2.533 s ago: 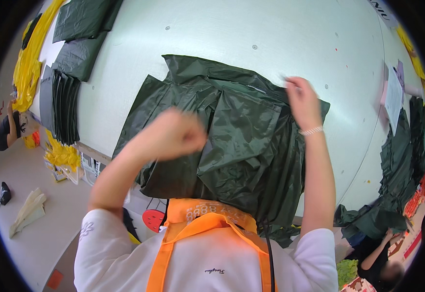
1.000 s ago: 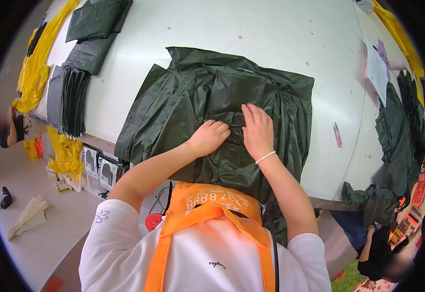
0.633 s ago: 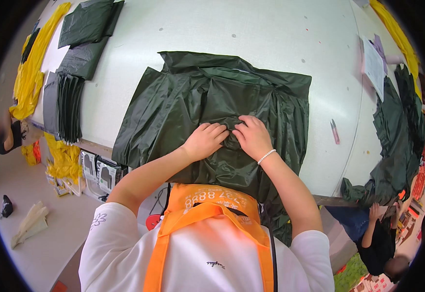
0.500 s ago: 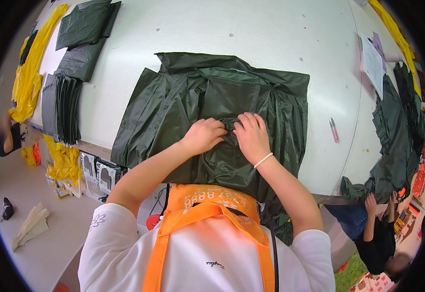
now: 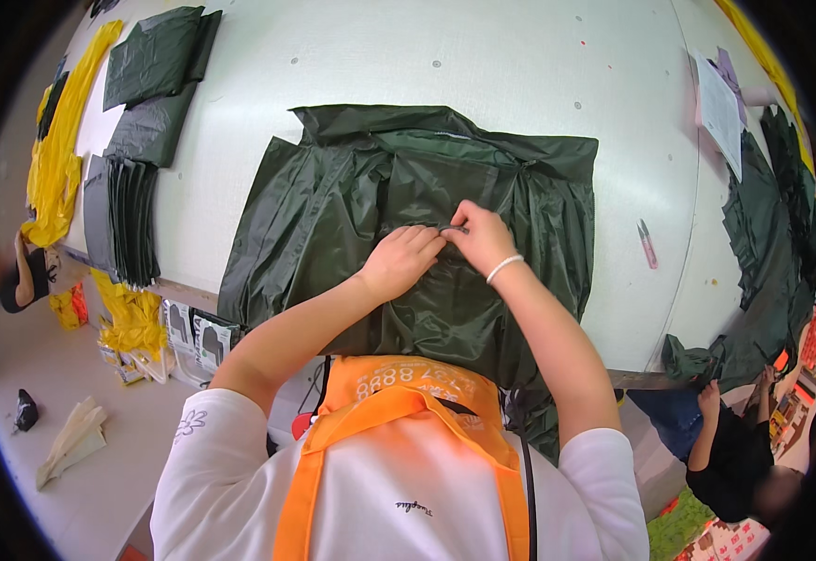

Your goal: The person folds a dark green jacket on a white table. They smooth the fabric, fold the sleeves, and fold the body into a compact rectangle. The folded jacket is placed on a stack of similar folded items.

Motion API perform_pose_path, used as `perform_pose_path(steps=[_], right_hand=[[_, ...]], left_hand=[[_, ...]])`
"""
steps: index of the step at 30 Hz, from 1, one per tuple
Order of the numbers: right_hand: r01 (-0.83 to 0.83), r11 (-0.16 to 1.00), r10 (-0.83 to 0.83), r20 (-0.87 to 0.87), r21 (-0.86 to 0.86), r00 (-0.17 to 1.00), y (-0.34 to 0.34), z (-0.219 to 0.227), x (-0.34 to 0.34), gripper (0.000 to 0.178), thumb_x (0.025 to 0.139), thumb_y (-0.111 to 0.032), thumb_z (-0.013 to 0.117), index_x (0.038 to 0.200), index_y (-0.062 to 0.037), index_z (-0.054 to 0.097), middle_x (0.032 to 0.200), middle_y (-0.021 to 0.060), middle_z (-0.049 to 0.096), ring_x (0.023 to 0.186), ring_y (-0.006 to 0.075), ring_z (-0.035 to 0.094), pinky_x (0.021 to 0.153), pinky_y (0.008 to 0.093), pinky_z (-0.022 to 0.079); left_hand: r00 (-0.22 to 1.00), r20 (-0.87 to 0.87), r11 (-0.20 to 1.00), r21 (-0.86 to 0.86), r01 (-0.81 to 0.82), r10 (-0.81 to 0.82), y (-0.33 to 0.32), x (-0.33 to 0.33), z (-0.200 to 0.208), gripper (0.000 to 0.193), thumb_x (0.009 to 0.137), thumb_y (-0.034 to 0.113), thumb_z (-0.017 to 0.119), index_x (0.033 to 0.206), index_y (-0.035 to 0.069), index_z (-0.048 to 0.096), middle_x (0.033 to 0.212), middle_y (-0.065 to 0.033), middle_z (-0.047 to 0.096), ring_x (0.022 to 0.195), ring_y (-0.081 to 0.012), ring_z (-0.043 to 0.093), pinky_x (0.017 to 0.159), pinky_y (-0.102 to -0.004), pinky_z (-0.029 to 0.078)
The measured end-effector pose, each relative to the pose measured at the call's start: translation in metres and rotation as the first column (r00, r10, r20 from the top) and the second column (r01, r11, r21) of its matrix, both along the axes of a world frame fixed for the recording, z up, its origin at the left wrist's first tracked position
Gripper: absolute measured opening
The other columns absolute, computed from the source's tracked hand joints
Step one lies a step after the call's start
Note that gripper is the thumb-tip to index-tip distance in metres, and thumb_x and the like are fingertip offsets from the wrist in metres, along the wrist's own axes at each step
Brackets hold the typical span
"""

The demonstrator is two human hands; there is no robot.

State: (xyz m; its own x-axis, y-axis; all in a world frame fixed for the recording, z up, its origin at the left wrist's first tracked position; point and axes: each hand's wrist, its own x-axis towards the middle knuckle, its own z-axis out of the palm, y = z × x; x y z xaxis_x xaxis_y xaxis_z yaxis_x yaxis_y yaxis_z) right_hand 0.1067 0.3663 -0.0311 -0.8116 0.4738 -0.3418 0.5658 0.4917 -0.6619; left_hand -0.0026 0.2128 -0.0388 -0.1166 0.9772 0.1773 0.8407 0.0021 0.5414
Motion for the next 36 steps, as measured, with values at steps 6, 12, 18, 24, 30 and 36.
perform_pose_path(steps=[6, 12, 18, 24, 30, 36], right_hand=[[-0.117, 0.837, 0.264, -0.206, 0.535, 0.942, -0.027, 0.021, 0.018, 0.023, 0.076, -0.014, 0.068, 0.096, -0.0058, 0.064, 0.100, 0.0087, 0.057, 0.100, 0.0283, 0.053, 0.087, 0.0402, 0.042], [-0.014, 1.000, 0.012, -0.288, -0.007, 0.957, 0.023, -0.012, -0.001, 0.011, 0.079, -0.016, 0.066, 0.087, -0.0073, 0.065, 0.078, 0.0121, 0.063, 0.079, 0.0327, 0.059, 0.072, 0.0416, 0.048], [0.049, 0.999, -0.042, -0.294, 0.019, 0.955, 0.019, -0.008, -0.004, 0.010, 0.079, -0.014, 0.065, 0.082, -0.0055, 0.061, 0.085, 0.0096, 0.058, 0.080, 0.0315, 0.058, 0.072, 0.0407, 0.047], [-0.036, 0.862, 0.229, -0.326, 0.505, 0.917, 0.000, 0.010, -0.012, 0.017, 0.074, -0.010, 0.068, 0.091, -0.0076, 0.067, 0.092, 0.0052, 0.057, 0.093, 0.0251, 0.055, 0.081, 0.0374, 0.044], [0.046, 0.996, -0.028, -0.233, 0.072, 0.972, 0.030, -0.001, -0.024, 0.018, 0.073, -0.015, 0.071, 0.089, -0.0064, 0.071, 0.087, 0.0105, 0.065, 0.082, 0.0300, 0.062, 0.074, 0.0381, 0.050], [0.033, 0.960, 0.016, -0.173, 0.279, 0.985, 0.039, 0.006, -0.040, 0.020, 0.074, -0.016, 0.068, 0.090, -0.0036, 0.068, 0.093, 0.0121, 0.064, 0.090, 0.0305, 0.061, 0.078, 0.0379, 0.049]], left_hand=[[0.982, 0.146, 0.990, -0.093, -0.110, 0.123, 0.013, -0.015, 0.002, 0.023, 0.072, 0.010, 0.069, 0.094, 0.006, 0.064, 0.092, -0.0106, 0.063, 0.086, -0.0310, 0.061, 0.073, -0.0393, 0.050], [0.917, 0.259, 0.940, -0.236, -0.245, 0.304, 0.042, -0.034, 0.015, 0.023, 0.069, 0.011, 0.072, 0.091, 0.006, 0.065, 0.091, -0.0086, 0.062, 0.087, -0.0297, 0.058, 0.074, -0.0390, 0.046], [0.993, -0.119, 0.998, 0.065, -0.017, 0.024, 0.029, -0.021, 0.006, 0.027, 0.072, 0.008, 0.068, 0.099, 0.007, 0.065, 0.104, -0.0061, 0.059, 0.098, -0.0272, 0.056, 0.084, -0.0387, 0.044], [0.942, 0.332, 0.999, -0.038, -0.037, 0.047, 0.046, -0.055, -0.007, 0.018, 0.073, 0.008, 0.068, 0.090, 0.002, 0.067, 0.088, -0.0125, 0.066, 0.084, -0.0324, 0.061, 0.076, -0.0402, 0.049], [0.997, -0.026, 0.996, 0.044, -0.078, 0.079, 0.057, -0.058, 0.016, 0.024, 0.072, 0.014, 0.071, 0.094, 0.004, 0.066, 0.098, -0.0083, 0.064, 0.095, -0.0291, 0.059, 0.084, -0.0381, 0.046], [0.994, -0.096, 0.999, 0.019, -0.046, 0.048, 0.060, -0.058, -0.009, 0.026, 0.072, 0.015, 0.070, 0.095, 0.004, 0.067, 0.102, -0.0106, 0.063, 0.098, -0.0281, 0.060, 0.084, -0.0377, 0.049]])
